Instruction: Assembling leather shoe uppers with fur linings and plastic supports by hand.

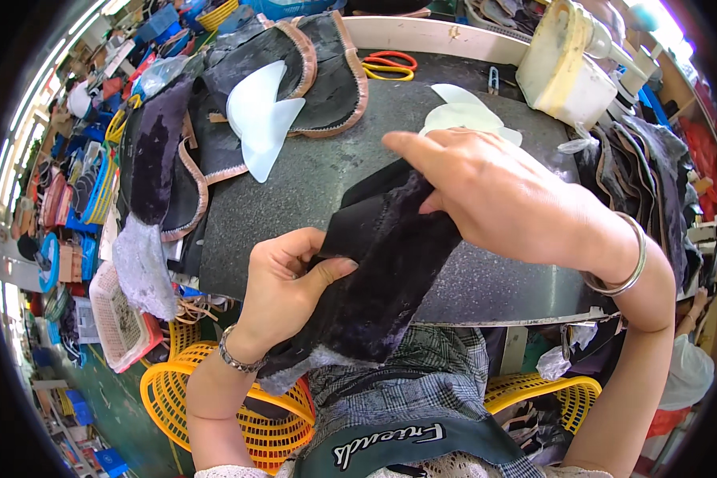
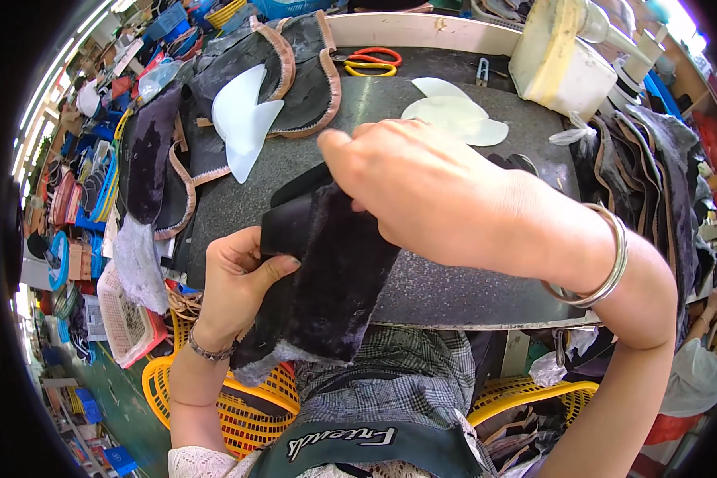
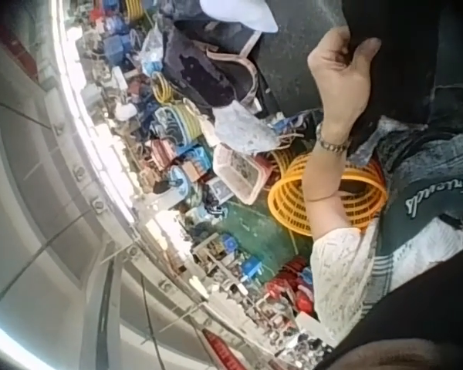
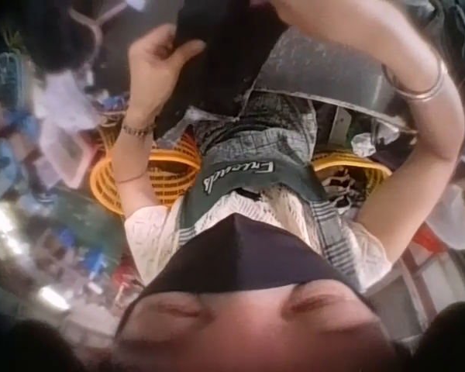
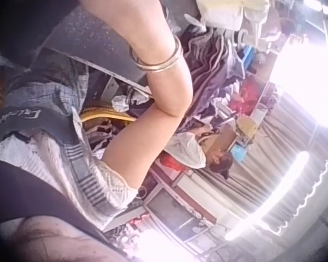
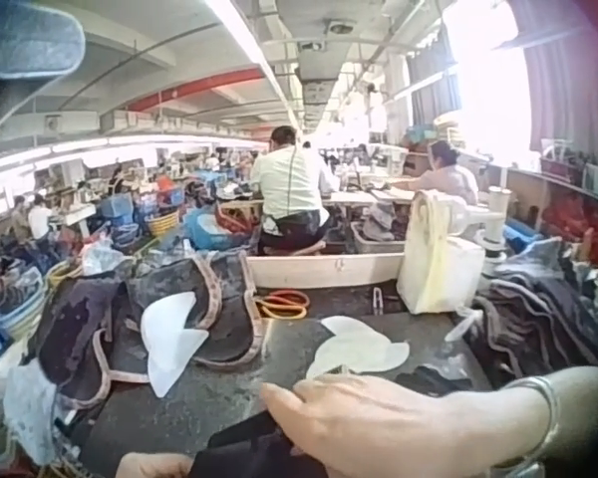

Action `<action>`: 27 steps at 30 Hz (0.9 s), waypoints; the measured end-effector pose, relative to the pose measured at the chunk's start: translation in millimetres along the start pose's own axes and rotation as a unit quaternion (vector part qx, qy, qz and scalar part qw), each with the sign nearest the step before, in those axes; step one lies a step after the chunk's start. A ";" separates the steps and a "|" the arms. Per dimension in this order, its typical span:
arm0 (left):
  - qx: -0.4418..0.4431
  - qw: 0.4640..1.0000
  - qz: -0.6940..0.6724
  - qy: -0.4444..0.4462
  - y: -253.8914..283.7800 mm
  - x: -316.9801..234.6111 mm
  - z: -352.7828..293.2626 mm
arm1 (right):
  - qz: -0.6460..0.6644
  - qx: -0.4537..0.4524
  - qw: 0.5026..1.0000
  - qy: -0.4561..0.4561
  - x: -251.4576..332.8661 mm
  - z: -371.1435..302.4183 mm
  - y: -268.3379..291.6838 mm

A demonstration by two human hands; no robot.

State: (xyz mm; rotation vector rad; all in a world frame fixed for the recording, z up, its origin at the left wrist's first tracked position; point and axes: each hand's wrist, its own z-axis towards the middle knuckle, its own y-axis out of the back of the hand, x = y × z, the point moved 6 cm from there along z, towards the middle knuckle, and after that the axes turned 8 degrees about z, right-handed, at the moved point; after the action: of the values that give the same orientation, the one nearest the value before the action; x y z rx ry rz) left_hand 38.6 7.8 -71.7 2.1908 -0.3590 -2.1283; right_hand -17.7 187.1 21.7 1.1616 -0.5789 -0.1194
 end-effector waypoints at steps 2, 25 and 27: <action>-0.010 1.000 -0.002 -0.009 -1.3 -1.7 -0.2 | 0.026 0.027 0.999 -0.024 -2.1 -2.8 4.2; 0.181 0.728 0.547 -0.371 -100.2 -55.6 90.6 | 0.323 0.099 0.795 -0.504 -69.2 -138.1 -54.1; 0.169 0.757 0.501 -0.385 -118.1 -38.1 62.6 | 0.335 0.114 0.763 -0.541 -82.6 -162.2 -83.7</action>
State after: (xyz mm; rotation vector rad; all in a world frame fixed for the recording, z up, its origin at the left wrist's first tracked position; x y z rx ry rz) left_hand -9.9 137.7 -61.6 0.6125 -1.6013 -2.1200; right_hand 8.4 318.7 -127.0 0.9604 -2.0658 -0.0951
